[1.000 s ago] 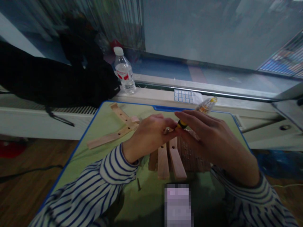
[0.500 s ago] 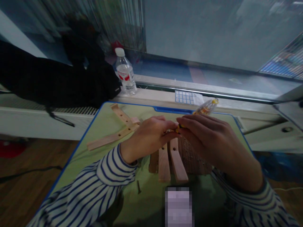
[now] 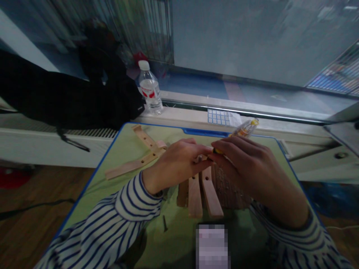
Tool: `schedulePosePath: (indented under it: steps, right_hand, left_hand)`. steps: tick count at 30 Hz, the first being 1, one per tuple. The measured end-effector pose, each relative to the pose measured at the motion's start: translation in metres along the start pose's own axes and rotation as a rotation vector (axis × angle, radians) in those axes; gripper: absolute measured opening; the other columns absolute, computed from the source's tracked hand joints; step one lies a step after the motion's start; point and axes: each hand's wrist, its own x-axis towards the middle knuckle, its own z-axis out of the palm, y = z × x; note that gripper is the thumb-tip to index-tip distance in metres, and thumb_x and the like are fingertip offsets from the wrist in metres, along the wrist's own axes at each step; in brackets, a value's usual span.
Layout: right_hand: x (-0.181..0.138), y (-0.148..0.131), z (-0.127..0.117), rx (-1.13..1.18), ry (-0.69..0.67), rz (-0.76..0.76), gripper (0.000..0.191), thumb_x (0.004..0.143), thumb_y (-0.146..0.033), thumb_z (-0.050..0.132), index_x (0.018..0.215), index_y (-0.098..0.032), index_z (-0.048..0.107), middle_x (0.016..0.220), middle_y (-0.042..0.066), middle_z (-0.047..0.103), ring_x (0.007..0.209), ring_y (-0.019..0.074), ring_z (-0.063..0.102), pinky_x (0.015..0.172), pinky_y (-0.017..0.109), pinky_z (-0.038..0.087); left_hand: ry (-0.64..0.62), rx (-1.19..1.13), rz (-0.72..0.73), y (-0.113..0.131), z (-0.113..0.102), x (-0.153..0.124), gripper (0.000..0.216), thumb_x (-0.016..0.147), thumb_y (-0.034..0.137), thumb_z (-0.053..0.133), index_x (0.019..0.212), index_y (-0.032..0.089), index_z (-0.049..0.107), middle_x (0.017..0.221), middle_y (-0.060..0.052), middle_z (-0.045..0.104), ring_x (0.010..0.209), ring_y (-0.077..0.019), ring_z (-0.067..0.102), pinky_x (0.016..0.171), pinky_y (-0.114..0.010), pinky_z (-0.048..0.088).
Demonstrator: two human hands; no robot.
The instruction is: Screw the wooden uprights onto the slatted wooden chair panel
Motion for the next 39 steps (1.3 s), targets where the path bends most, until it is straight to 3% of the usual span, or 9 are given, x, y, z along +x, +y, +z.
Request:
schedulePosePath:
  steps: [5,10,13,19,34,39]
  right_hand:
    - [0.0009,0.0018,0.0008,0.021,0.001,0.016,0.019,0.092,-0.025,0.052,0.101,-0.013,0.063,0.094,0.009,0.069,0.084,0.0218,0.064,0.073,0.036,0.052]
    - [-0.0007,0.0016,-0.0039,0.03,-0.018,0.019,0.032,0.092,-0.025,0.051,0.12,-0.011,0.056,0.114,0.01,0.066,0.1,0.0237,0.063,0.083,0.038,0.052]
    - [-0.0022,0.0027,-0.0068,0.065,-0.028,-0.012,0.031,0.092,-0.019,0.049,0.121,-0.014,0.055,0.12,0.008,0.064,0.103,0.0209,0.061,0.088,0.036,0.051]
    - [-0.0028,0.0044,-0.0051,0.107,-0.035,-0.02,0.025,0.088,-0.013,0.056,0.112,-0.016,0.06,0.113,0.005,0.066,0.098,0.0185,0.062,0.087,0.033,0.051]
    - [0.0008,-0.0023,-0.0006,-0.013,0.006,0.044,0.022,0.094,-0.028,0.048,0.102,-0.014,0.063,0.097,0.007,0.069,0.086,0.0213,0.065,0.075,0.036,0.053]
    - [0.0007,-0.0022,-0.0006,-0.018,0.008,0.042,0.022,0.094,-0.027,0.047,0.1,-0.014,0.063,0.095,0.008,0.069,0.085,0.0214,0.065,0.075,0.036,0.052]
  left_hand:
    - [0.064,0.023,-0.006,0.0003,0.0037,0.0009,0.016,0.084,0.031,0.063,0.09,0.017,0.067,0.07,-0.001,0.059,0.07,-0.0146,0.056,0.063,-0.024,0.042]
    - [0.089,0.024,0.01,0.0006,0.0042,0.0004,0.014,0.085,0.03,0.061,0.087,0.017,0.067,0.067,0.001,0.056,0.066,-0.0133,0.055,0.061,-0.023,0.041]
    - [0.076,0.02,0.007,0.0008,0.0035,0.0003,0.014,0.086,0.03,0.061,0.086,0.017,0.066,0.068,0.0,0.057,0.067,-0.0135,0.055,0.061,-0.023,0.041]
    - [0.03,0.037,0.033,-0.0006,0.0026,0.0005,0.017,0.09,0.031,0.056,0.085,0.016,0.063,0.072,-0.001,0.059,0.071,-0.0145,0.056,0.064,-0.024,0.042]
    - [-0.084,0.006,0.064,-0.0024,0.0005,0.0011,0.018,0.095,0.026,0.045,0.096,0.016,0.06,0.083,-0.003,0.059,0.077,-0.0144,0.057,0.068,-0.025,0.043]
    - [-0.066,0.01,0.063,-0.0021,0.0013,0.0008,0.017,0.094,0.026,0.046,0.097,0.016,0.061,0.082,-0.002,0.06,0.075,-0.014,0.057,0.067,-0.024,0.043]
